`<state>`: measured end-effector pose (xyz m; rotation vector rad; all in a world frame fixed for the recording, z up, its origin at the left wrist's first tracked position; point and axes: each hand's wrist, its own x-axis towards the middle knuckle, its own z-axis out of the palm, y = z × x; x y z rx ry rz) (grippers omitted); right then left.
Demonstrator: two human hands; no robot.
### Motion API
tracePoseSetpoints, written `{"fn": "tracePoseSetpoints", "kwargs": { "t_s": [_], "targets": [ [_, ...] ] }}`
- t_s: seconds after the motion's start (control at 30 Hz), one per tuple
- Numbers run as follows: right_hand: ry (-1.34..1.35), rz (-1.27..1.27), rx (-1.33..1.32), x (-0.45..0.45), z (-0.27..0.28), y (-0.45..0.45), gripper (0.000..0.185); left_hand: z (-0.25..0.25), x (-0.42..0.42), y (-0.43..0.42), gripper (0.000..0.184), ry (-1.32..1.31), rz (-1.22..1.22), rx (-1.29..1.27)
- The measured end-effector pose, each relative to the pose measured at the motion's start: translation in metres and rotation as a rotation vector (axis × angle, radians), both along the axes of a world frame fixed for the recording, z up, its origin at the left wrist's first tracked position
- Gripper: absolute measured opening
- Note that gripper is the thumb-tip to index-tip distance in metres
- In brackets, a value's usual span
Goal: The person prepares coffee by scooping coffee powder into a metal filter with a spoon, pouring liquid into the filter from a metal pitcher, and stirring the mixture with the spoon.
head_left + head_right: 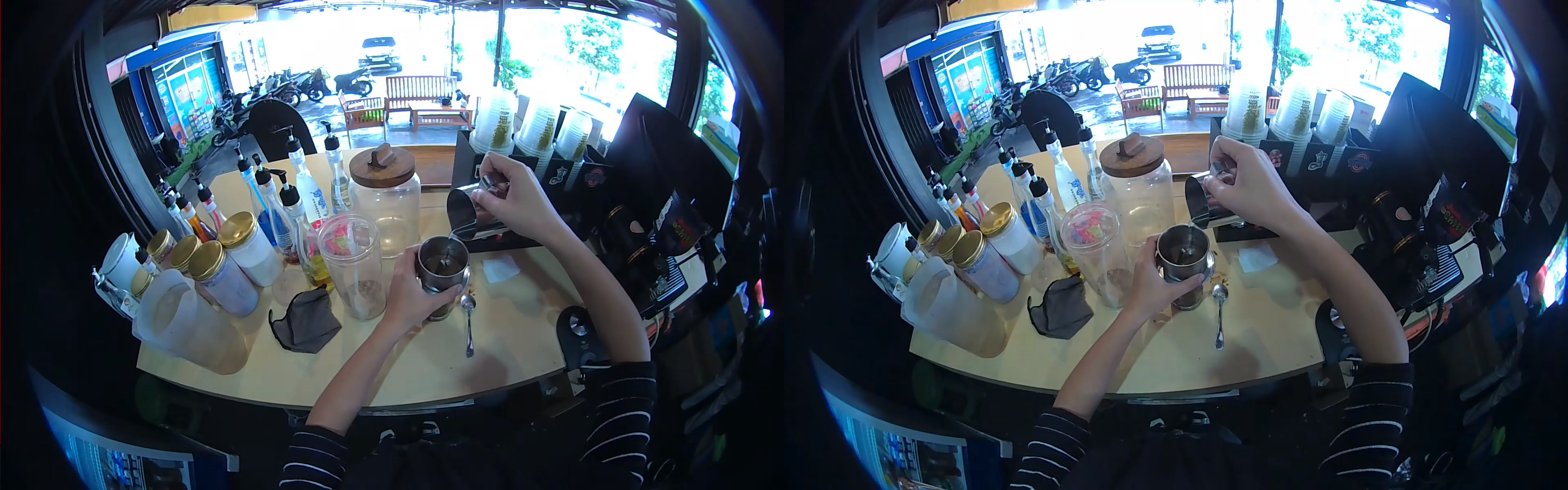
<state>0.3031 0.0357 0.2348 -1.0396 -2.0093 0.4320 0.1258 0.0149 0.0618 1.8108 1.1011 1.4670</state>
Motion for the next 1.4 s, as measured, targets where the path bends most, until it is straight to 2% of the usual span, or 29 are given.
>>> {"fn": "tracePoseSetpoints", "kwargs": {
  "t_s": [0.07, 0.17, 0.23, 0.37, 0.47, 0.53, 0.57, 0.63, 0.67, 0.73, 0.87, 1.07, 1.2, 1.27, 1.3, 1.37, 1.4],
  "targets": [
    [0.052, 0.025, -0.023, -0.001, 0.0, 0.003, 0.025, 0.0, -0.001, 0.0, 0.078, 0.003, 0.008, -0.009],
    [-0.011, -0.001, 0.037, -0.003, 0.003, 0.0, 0.025, 0.002, -0.002, 0.0, 0.078, 0.049, -0.005, -0.02],
    [0.071, 0.025, -0.014, -0.003, 0.003, -0.002, 0.025, 0.003, -0.001, -0.001, 0.078, 0.069, 0.01, 0.002],
    [0.04, -0.012, -0.004, 0.004, -0.002, 0.0, 0.024, 0.003, -0.001, -0.003, 0.079, 0.013, 0.01, -0.013],
    [0.176, -0.005, 0.015, 0.015, -0.014, 0.002, 0.021, 0.001, 0.0, -0.001, 0.079, 0.041, 0.02, 0.032],
    [0.426, 0.058, -0.115, 0.027, -0.023, 0.004, 0.02, 0.002, 0.0, -0.001, 0.08, 0.019, 0.007, -0.016],
    [0.425, 0.054, -0.115, 0.034, -0.029, 0.0, 0.02, 0.0, 0.0, 0.0, 0.08, 0.018, 0.003, -0.017],
    [0.721, 0.011, -0.231, 0.041, -0.04, -0.019, 0.02, -0.003, 0.0, 0.003, 0.08, 0.017, 0.004, -0.003],
    [0.719, 0.008, -0.231, 0.048, -0.051, -0.026, 0.02, -0.003, 0.0, 0.003, 0.08, 0.014, 0.002, -0.004],
    [0.92, -0.018, -0.349, 0.071, -0.089, -0.03, 0.02, -0.002, 0.0, 0.002, 0.08, 0.023, 0.016, -0.012],
    [1.037, -0.066, -0.518, 0.125, -0.191, -0.021, 0.018, -0.006, -0.001, 0.004, 0.079, 0.026, 0.001, 0.017],
    [1.243, -0.043, -0.524, 0.135, -0.227, -0.047, 0.015, -0.005, 0.0, 0.002, 0.072, 0.043, -0.01, 0.011],
    [1.287, -0.076, -0.506, 0.149, -0.25, -0.046, 0.011, -0.005, 0.0, 0.002, 0.072, 0.015, -0.027, 0.016],
    [1.002, -0.327, -0.439, 0.145, -0.229, -0.057, 0.008, -0.004, 0.001, 0.001, 0.072, 0.013, -0.03, 0.006],
    [1.003, -0.334, -0.438, 0.139, -0.215, -0.066, 0.008, -0.003, 0.0, 0.0, 0.072, 0.024, -0.027, -0.011],
    [0.12, -0.596, 0.328, 0.118, -0.183, -0.083, 0.017, -0.002, 0.0, 0.001, 0.072, 0.035, -0.021, -0.027],
    [0.074, -0.411, 0.277, 0.108, -0.177, -0.09, 0.022, -0.001, 0.001, 0.0, 0.072, 0.034, -0.013, -0.01]
  ]
}}
